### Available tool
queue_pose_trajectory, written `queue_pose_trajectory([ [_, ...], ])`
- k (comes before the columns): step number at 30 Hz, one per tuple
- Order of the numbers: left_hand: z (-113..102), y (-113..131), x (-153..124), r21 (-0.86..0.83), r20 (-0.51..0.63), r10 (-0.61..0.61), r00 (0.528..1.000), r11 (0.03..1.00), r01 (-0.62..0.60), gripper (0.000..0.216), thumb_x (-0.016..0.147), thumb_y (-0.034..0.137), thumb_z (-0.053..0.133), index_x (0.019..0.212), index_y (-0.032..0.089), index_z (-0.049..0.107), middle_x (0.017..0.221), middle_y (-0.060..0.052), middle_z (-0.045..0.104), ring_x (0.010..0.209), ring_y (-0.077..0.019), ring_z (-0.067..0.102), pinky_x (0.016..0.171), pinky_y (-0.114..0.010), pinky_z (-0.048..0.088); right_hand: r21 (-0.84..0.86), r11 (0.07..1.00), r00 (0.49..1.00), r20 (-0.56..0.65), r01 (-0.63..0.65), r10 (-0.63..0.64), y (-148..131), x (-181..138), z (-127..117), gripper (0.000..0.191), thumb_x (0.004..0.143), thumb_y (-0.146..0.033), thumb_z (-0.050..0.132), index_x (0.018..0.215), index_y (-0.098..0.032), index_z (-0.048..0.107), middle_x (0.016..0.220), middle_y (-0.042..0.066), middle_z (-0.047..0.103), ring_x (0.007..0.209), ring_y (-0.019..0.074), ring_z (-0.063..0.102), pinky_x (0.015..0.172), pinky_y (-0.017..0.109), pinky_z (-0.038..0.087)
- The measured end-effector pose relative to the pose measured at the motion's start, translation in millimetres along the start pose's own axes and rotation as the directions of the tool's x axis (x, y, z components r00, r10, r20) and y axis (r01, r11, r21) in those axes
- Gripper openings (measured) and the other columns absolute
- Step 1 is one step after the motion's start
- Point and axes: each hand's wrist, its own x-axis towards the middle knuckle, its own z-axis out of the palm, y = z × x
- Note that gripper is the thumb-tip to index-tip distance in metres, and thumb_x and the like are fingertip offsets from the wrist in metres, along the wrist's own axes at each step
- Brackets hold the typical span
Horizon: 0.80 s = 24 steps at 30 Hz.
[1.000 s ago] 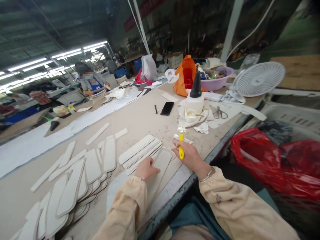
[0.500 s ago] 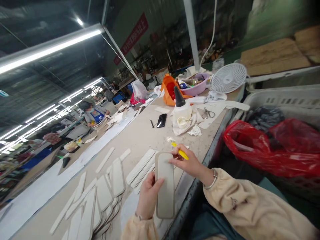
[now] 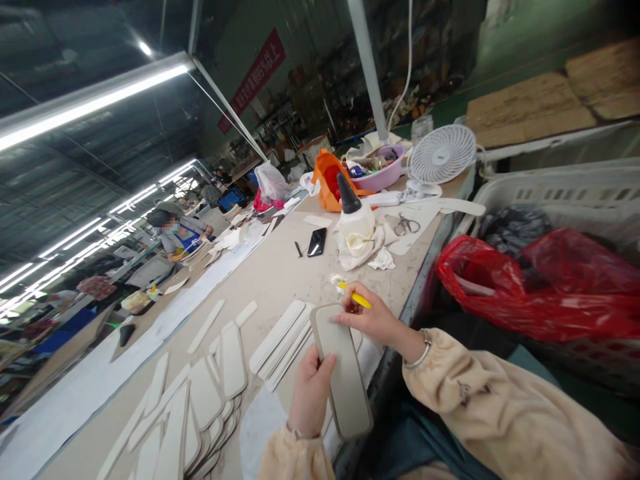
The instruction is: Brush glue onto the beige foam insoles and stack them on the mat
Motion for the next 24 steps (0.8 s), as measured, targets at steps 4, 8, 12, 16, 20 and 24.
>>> queue_pose_trajectory([
  [4, 1.0, -0.9, 0.4, 0.008, 0.013, -0.008, 1.000, 1.000, 0.008, 0.035, 0.082, 0.040, 0.061, 0.110, 0.019, 0.060, 0.094, -0.003, 0.069, 0.076, -0.0167, 0.061, 0.066, -0.025, 0.046, -0.015, 1.000, 1.000, 0.014, 0.002, -0.002, 3.3, 0.9, -2.8, 0.041, 0.064, -0.030, 0.079, 0.082, -0.022, 0.043, 0.072, -0.007, 0.049, 0.061, 0.0085, 0.045, 0.058, 0.022, 0.041],
  [8, -0.6, -5.0, 1.1, 0.032, 0.009, -0.003, 1.000, 0.999, 0.003, 0.034, 0.084, 0.038, 0.060, 0.112, 0.019, 0.059, 0.096, -0.003, 0.069, 0.078, -0.0163, 0.061, 0.066, -0.024, 0.045, -0.031, 0.999, 1.000, 0.022, 0.011, -0.011, 6.1, 2.0, -4.2, 0.040, 0.065, -0.029, 0.079, 0.082, -0.022, 0.043, 0.072, -0.006, 0.048, 0.061, 0.0084, 0.044, 0.058, 0.022, 0.040],
  [12, -1.3, -8.9, 2.3, 0.034, 0.003, 0.005, 1.000, 0.999, -0.005, 0.035, 0.084, 0.036, 0.060, 0.114, 0.021, 0.059, 0.103, -0.003, 0.069, 0.089, -0.0184, 0.061, 0.077, -0.028, 0.047, -0.026, 1.000, 0.999, 0.034, 0.012, -0.011, 7.7, 3.4, -4.8, 0.041, 0.064, -0.027, 0.079, 0.082, -0.023, 0.043, 0.072, -0.007, 0.047, 0.060, 0.0083, 0.043, 0.057, 0.021, 0.040],
  [16, 0.1, -9.3, 2.9, 0.016, -0.005, 0.008, 1.000, 1.000, -0.008, 0.035, 0.082, 0.036, 0.061, 0.113, 0.020, 0.061, 0.106, -0.004, 0.069, 0.095, -0.0195, 0.062, 0.086, -0.030, 0.046, -0.053, 0.999, 1.000, 0.028, 0.010, -0.009, 9.3, 4.5, -5.6, 0.041, 0.064, -0.029, 0.079, 0.082, -0.022, 0.043, 0.071, -0.007, 0.047, 0.059, 0.0083, 0.043, 0.056, 0.021, 0.039],
  [20, 3.0, -7.9, 3.4, -0.036, -0.010, -0.020, 1.000, 0.999, 0.020, 0.038, 0.080, 0.037, 0.063, 0.114, 0.021, 0.060, 0.105, -0.004, 0.070, 0.092, -0.0204, 0.063, 0.081, -0.031, 0.048, -0.082, 0.997, 0.999, 0.033, 0.011, -0.008, 12.2, 5.2, -6.4, 0.041, 0.065, -0.033, 0.078, 0.084, -0.023, 0.043, 0.071, -0.007, 0.048, 0.059, 0.0090, 0.045, 0.056, 0.022, 0.039],
  [24, 4.4, -9.4, 4.5, -0.015, -0.025, -0.004, 1.000, 1.000, 0.004, 0.036, 0.080, 0.036, 0.063, 0.112, 0.020, 0.061, 0.104, -0.005, 0.070, 0.092, -0.0202, 0.063, 0.082, -0.030, 0.048, -0.099, 0.995, 1.000, 0.028, 0.018, -0.015, 14.1, 6.1, -6.1, 0.040, 0.066, -0.031, 0.078, 0.084, -0.023, 0.043, 0.070, -0.007, 0.047, 0.060, 0.0091, 0.044, 0.057, 0.022, 0.039],
])
